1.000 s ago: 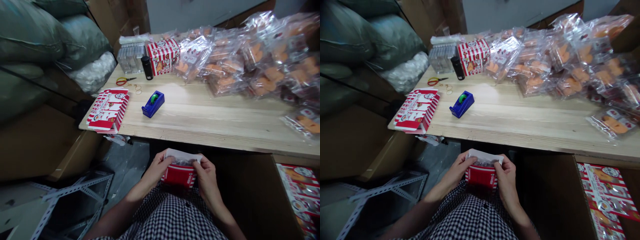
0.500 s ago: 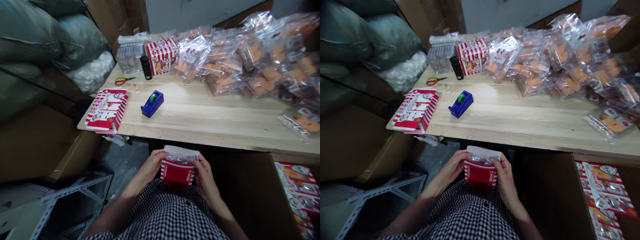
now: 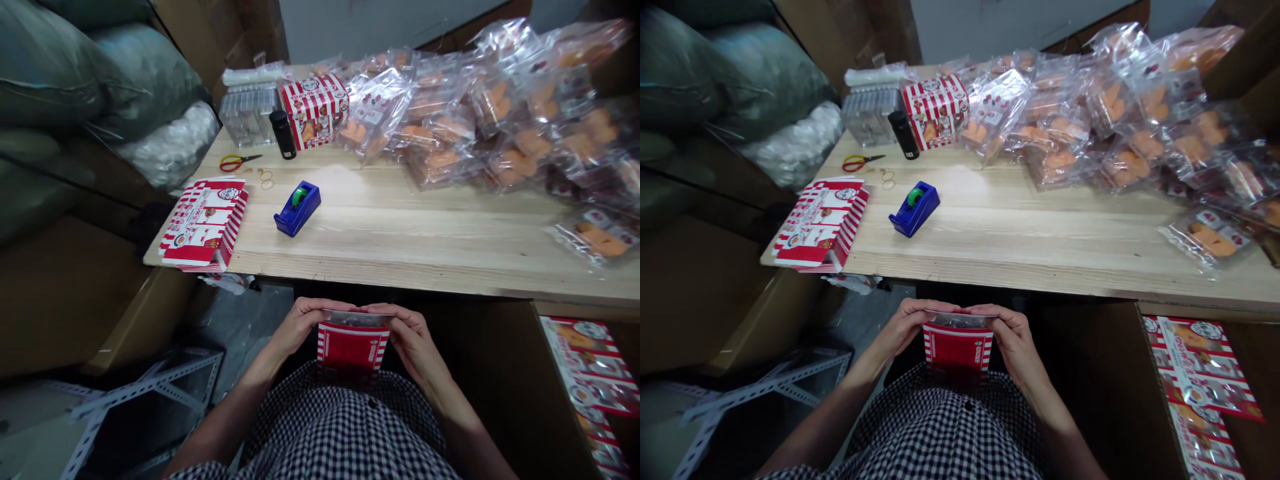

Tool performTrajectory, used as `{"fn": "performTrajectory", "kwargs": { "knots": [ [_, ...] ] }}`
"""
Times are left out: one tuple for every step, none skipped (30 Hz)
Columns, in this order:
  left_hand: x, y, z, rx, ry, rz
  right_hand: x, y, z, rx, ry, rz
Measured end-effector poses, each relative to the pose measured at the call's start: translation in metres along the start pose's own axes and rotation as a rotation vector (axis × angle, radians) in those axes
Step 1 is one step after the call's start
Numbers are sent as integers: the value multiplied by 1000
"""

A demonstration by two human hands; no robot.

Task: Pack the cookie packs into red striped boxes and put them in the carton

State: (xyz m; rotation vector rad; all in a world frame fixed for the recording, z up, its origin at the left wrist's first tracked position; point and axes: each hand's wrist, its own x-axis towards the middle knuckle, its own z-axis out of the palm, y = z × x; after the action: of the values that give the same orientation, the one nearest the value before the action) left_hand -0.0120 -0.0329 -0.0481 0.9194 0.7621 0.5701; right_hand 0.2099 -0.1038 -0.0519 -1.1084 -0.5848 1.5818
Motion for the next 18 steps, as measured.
{"fn": "performTrajectory", "kwargs": {
  "knots": [
    [-1,2,-5,33,-42,21,1,0,0,-9,-17,-31],
    [-2,3,-9,78,-94,36,1,0,-1,-12,-34,-53],
    [-3,5,-14,131,-145,49,2,2,-3,-14,-49,-65],
    [-4,7,-17,190,-188,63,3,3,-4,-18,-66,-70],
    [-4,8,-20,245,-215,81,4,4,-6,-25,-87,-69],
    [-4,8,-22,291,-224,100,4,5,-8,-36,-114,-65],
    [-4,8,-23,326,-219,118,5,5,-11,-47,-147,-56],
    [-3,7,-24,349,-201,134,4,5,-13,-56,-185,-47],
    [-2,6,-25,366,-178,149,4,5,-14,-65,-220,-45],
    [-1,4,-25,381,-160,160,4,5,-16,-86,-255,-49],
    [-1,3,-25,390,-145,170,3,4,-17,-123,-281,-60],
    [-1,2,-25,394,-133,178,2,3,-18,-172,-297,-79],
    [-1,0,-26,396,-121,187,2,3,-19,-231,-303,-103],
    [-1,0,-26,396,-110,195,2,3,-20,-290,-302,-129],
    [-1,-1,-26,399,-102,202,2,4,-20,-342,-295,-150],
    [-1,-1,-27,406,-97,206,4,5,-21,-379,-286,-168],
    [-1,-1,-27,417,-92,208,5,6,-21,-400,-272,-188],
    [0,-1,-27,433,-86,210,8,8,-22,-417,-259,-208]
  ]
}}
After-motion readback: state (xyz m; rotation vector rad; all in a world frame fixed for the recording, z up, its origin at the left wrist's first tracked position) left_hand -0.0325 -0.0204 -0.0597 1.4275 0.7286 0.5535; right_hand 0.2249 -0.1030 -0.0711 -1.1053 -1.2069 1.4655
